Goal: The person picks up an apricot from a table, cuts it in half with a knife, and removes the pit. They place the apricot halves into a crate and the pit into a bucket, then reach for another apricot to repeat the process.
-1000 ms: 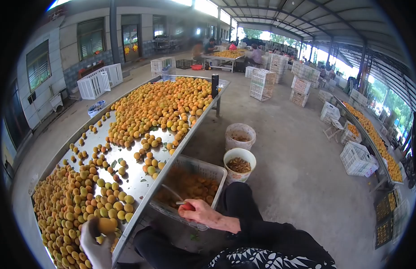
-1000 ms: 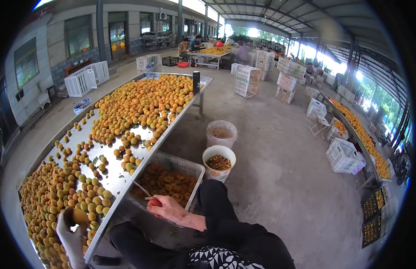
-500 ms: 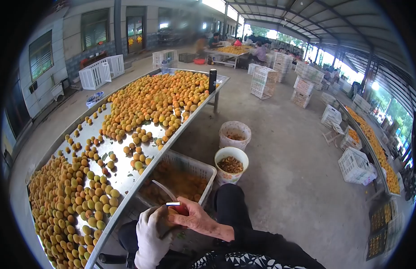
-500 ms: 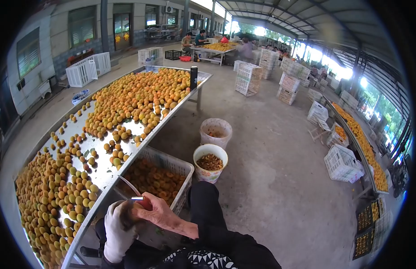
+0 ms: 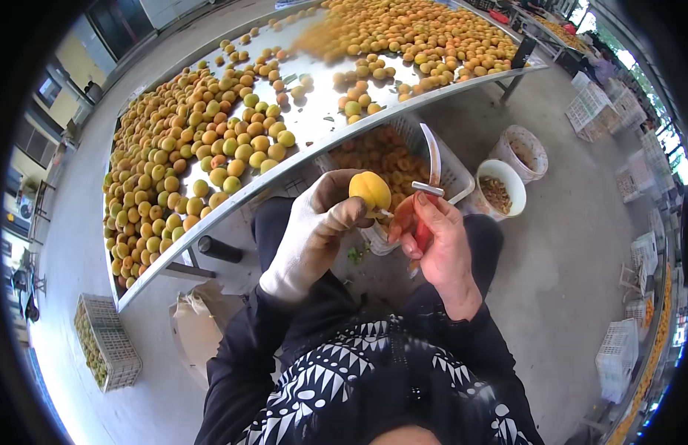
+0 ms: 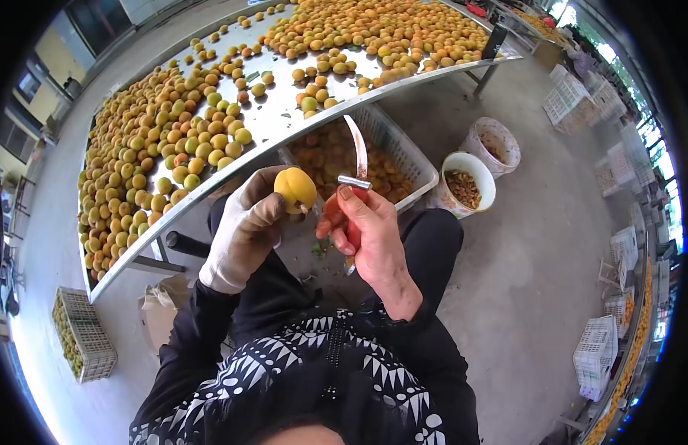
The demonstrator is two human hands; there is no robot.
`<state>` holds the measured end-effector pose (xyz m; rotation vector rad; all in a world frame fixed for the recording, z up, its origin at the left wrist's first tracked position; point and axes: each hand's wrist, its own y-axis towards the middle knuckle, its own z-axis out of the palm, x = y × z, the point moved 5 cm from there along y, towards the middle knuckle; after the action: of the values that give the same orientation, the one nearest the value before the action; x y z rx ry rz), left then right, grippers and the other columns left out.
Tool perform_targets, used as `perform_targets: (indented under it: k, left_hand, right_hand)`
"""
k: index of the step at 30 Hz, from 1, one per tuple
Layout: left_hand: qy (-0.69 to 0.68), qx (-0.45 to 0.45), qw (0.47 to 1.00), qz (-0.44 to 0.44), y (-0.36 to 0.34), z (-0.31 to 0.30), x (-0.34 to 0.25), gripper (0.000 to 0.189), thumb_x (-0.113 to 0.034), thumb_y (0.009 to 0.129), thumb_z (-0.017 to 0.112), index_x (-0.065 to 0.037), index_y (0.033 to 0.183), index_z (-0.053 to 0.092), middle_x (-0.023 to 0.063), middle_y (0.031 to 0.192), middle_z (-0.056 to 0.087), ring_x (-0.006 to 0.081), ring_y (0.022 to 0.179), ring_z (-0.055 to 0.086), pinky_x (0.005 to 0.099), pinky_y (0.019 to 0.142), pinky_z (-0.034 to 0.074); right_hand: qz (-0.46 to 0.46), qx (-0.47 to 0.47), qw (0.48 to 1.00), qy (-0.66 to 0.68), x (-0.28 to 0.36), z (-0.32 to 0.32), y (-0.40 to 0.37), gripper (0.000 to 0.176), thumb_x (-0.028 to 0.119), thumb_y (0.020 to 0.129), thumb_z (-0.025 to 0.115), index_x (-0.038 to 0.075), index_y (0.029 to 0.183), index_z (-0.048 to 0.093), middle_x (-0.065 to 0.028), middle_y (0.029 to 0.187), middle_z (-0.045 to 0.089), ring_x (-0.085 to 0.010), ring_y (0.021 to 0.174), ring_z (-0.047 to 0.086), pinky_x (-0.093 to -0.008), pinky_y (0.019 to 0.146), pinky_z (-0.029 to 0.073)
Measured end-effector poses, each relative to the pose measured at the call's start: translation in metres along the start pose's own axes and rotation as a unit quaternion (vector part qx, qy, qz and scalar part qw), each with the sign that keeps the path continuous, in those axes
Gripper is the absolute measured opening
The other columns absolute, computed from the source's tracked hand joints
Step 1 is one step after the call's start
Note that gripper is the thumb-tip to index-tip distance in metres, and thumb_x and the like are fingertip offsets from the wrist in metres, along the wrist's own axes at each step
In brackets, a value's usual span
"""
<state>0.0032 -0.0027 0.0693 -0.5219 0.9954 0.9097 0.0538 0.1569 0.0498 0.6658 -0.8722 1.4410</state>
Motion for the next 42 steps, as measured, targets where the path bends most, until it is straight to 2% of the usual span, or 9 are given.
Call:
perform_targets:
  k: [3,9,12,26,29,33,35,38,42]
  left_hand:
    - [-0.072,0.003,0.997,0.012,0.005,-0.01,0.02,0.067,-0.035,0.08,0.078,0.004,0.126,0.048,0.0094,0.112,0.061,0.0169,0.097,0.062,0.0287,0.087,0.048]
    - [-0.051,-0.022,0.998,-0.007,0.003,-0.003,0.02,0.067,-0.036,0.081,0.077,0.004,0.125,0.048,0.01,0.112,0.061,0.0161,0.097,0.06,0.0275,0.084,0.05]
    - [-0.034,-0.007,0.998,-0.043,0.005,-0.007,0.034,0.067,-0.037,0.082,0.076,0.004,0.126,0.047,0.0108,0.113,0.06,0.0159,0.097,0.06,0.0269,0.082,0.051]
    - [-0.075,0.051,0.993,-0.076,0.002,0.02,0.034,0.066,-0.042,0.086,0.071,0.001,0.13,0.047,0.0068,0.113,0.058,0.0136,0.098,0.057,0.0286,0.08,0.048]
    - [-0.086,0.038,0.992,-0.085,0.0,0.026,0.037,0.063,-0.043,0.088,0.068,0.001,0.128,0.049,0.0062,0.111,0.058,0.0132,0.096,0.056,0.0284,0.079,0.047]
    - [-0.094,-0.002,0.993,-0.069,0.007,0.019,0.042,0.057,-0.042,0.091,0.064,0.001,0.126,0.05,0.0073,0.108,0.059,0.0129,0.093,0.056,0.0282,0.077,0.047]
    - [-0.099,-0.114,0.982,-0.112,0.015,-0.016,0.075,0.053,-0.04,0.093,0.062,0.001,0.124,0.051,0.0092,0.108,0.06,0.013,0.092,0.057,0.0268,0.076,0.046]
    - [-0.163,-0.048,0.982,-0.077,0.011,-0.008,0.069,0.052,-0.04,0.094,0.06,0.0,0.125,0.05,0.0118,0.108,0.061,0.0179,0.092,0.058,0.0296,0.079,0.046]
    - [-0.226,0.036,0.973,0.016,0.014,-0.01,0.038,0.058,-0.043,0.093,0.06,-0.001,0.132,0.046,0.0143,0.114,0.061,0.0221,0.097,0.059,0.0331,0.082,0.046]
  right_hand:
    - [-0.086,-0.014,0.991,-0.105,0.002,0.006,0.0,0.027,0.028,0.097,0.057,0.002,0.088,0.059,-0.0083,0.069,0.062,-0.0073,0.05,0.047,-0.0191,0.044,0.031]
    - [-0.231,0.009,0.956,-0.18,0.014,0.018,-0.012,0.02,-0.005,0.083,0.069,-0.002,0.101,0.06,-0.0069,0.088,0.059,-0.0093,0.073,0.055,-0.0221,0.062,0.048]
    - [-0.447,0.016,0.8,-0.4,0.026,0.029,-0.018,0.021,-0.007,0.079,0.071,-0.001,0.096,0.062,-0.0117,0.095,0.062,-0.0162,0.078,0.061,-0.025,0.067,0.051]
    - [-0.449,-0.054,0.817,-0.357,0.021,0.02,-0.021,0.015,-0.001,0.082,0.071,-0.003,0.093,0.061,-0.0133,0.088,0.065,-0.0221,0.072,0.063,-0.0283,0.066,0.052]
    - [-0.466,-0.044,0.801,-0.374,0.02,0.02,-0.022,0.01,-0.001,0.087,0.066,-0.004,0.091,0.057,-0.0159,0.093,0.063,-0.0107,0.062,0.055,-0.0216,0.055,0.046]
    - [-0.449,-0.053,0.87,-0.194,0.027,0.023,-0.024,0.011,-0.001,0.085,0.068,-0.004,0.088,0.058,-0.0142,0.084,0.063,-0.0114,0.06,0.056,-0.0235,0.051,0.046]
    - [-0.58,-0.023,0.784,-0.222,0.055,0.041,-0.044,0.011,0.002,0.087,0.067,-0.004,0.088,0.058,-0.0139,0.083,0.061,-0.0109,0.058,0.053,-0.0233,0.051,0.045]
    - [-0.459,-0.014,0.874,-0.161,0.075,0.033,-0.024,0.013,0.006,0.09,0.063,-0.005,0.089,0.056,-0.018,0.084,0.061,-0.0118,0.054,0.05,-0.0236,0.05,0.043]
    - [-0.397,-0.004,0.907,-0.14,0.059,0.029,-0.026,0.013,0.004,0.089,0.064,-0.006,0.09,0.056,-0.0197,0.084,0.062,-0.012,0.05,0.049,-0.0226,0.048,0.043]
